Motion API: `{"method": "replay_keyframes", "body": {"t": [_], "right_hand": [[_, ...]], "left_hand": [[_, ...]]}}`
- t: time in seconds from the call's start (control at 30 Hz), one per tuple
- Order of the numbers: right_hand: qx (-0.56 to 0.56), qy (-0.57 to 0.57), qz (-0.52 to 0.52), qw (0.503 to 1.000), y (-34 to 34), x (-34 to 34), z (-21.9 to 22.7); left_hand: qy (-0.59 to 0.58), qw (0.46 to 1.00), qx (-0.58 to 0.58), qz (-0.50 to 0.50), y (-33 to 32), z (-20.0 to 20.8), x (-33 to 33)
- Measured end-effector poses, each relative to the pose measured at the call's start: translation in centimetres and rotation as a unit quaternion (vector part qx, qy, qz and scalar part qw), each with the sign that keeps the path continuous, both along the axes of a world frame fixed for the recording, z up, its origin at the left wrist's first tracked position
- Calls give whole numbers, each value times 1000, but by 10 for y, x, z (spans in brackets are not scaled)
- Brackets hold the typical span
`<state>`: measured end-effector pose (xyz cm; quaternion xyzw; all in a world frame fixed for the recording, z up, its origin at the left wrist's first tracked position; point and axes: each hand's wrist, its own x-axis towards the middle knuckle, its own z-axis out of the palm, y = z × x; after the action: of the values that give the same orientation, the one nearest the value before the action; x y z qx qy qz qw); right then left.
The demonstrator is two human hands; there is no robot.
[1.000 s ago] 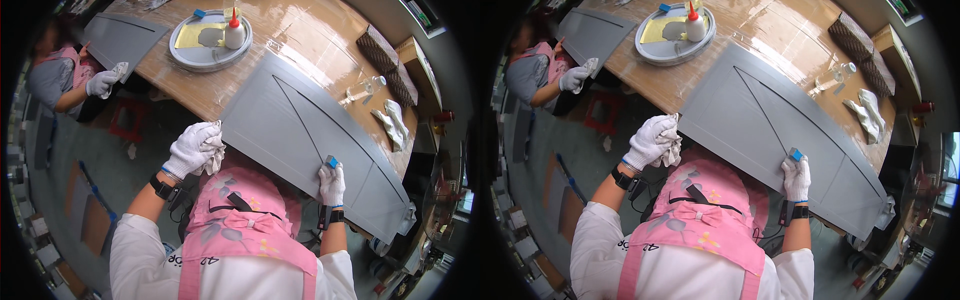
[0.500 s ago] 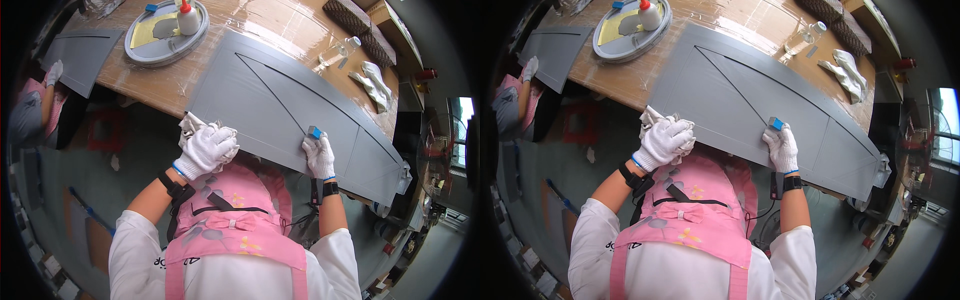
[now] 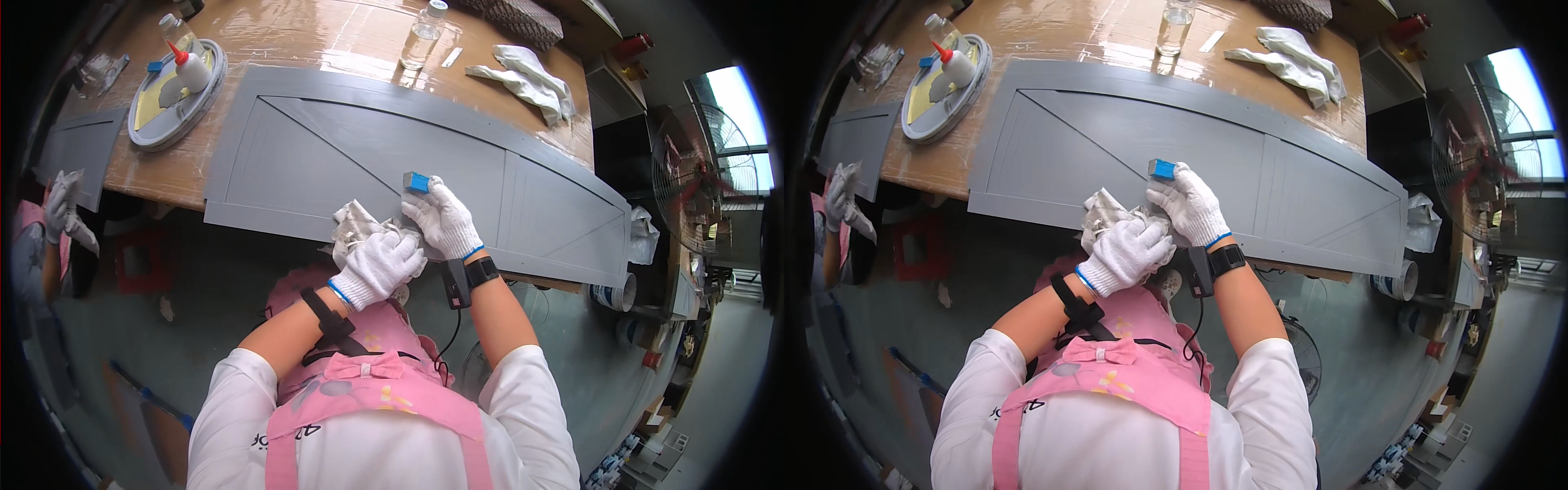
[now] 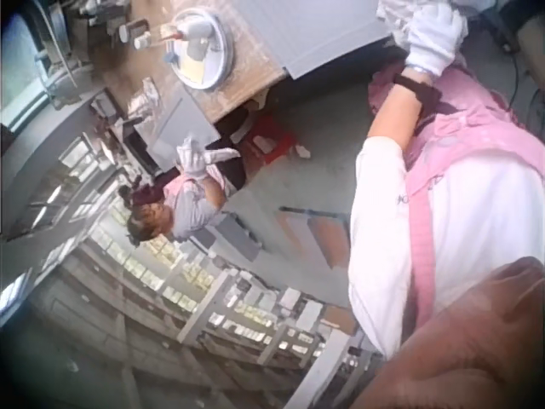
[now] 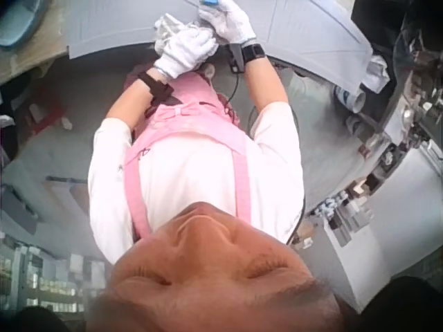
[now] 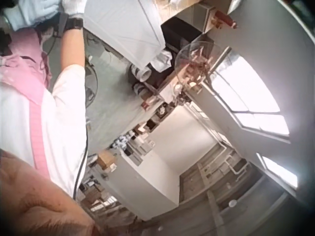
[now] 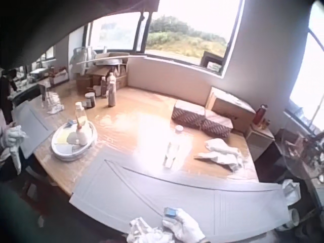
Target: Sand a grey furniture panel using a blue sanding block and a white cloth.
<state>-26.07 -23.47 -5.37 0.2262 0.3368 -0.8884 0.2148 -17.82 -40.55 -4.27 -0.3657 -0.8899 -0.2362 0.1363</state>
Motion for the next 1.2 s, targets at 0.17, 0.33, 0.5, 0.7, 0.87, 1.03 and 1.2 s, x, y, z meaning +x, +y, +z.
{"method": "replay_keyframes", "body": {"t": [0.17, 0.33, 0.5, 0.7, 0.87, 1.03, 1.2], "right_hand": [[66, 69, -84, 992, 198, 33, 33], [182, 45, -235, 954, 342, 69, 15], [139, 45, -281, 948, 366, 73, -1], [102, 52, -247, 962, 373, 77, -7], [88, 48, -242, 965, 381, 83, -10], [99, 25, -237, 966, 381, 81, -4], [109, 13, -233, 966, 384, 79, -4]], "left_hand": [[33, 995, -44, 85, -20, 8, 13], [86, 992, -39, 82, 71, -2, 13], [85, 995, 7, -48, 238, -10, 0], [84, 990, -37, -109, 349, -10, -1], [93, 991, -18, -99, 266, -8, 2], [58, 996, -64, 31, 97, -8, 14], [59, 961, -98, 250, -61, -16, 37]]}}
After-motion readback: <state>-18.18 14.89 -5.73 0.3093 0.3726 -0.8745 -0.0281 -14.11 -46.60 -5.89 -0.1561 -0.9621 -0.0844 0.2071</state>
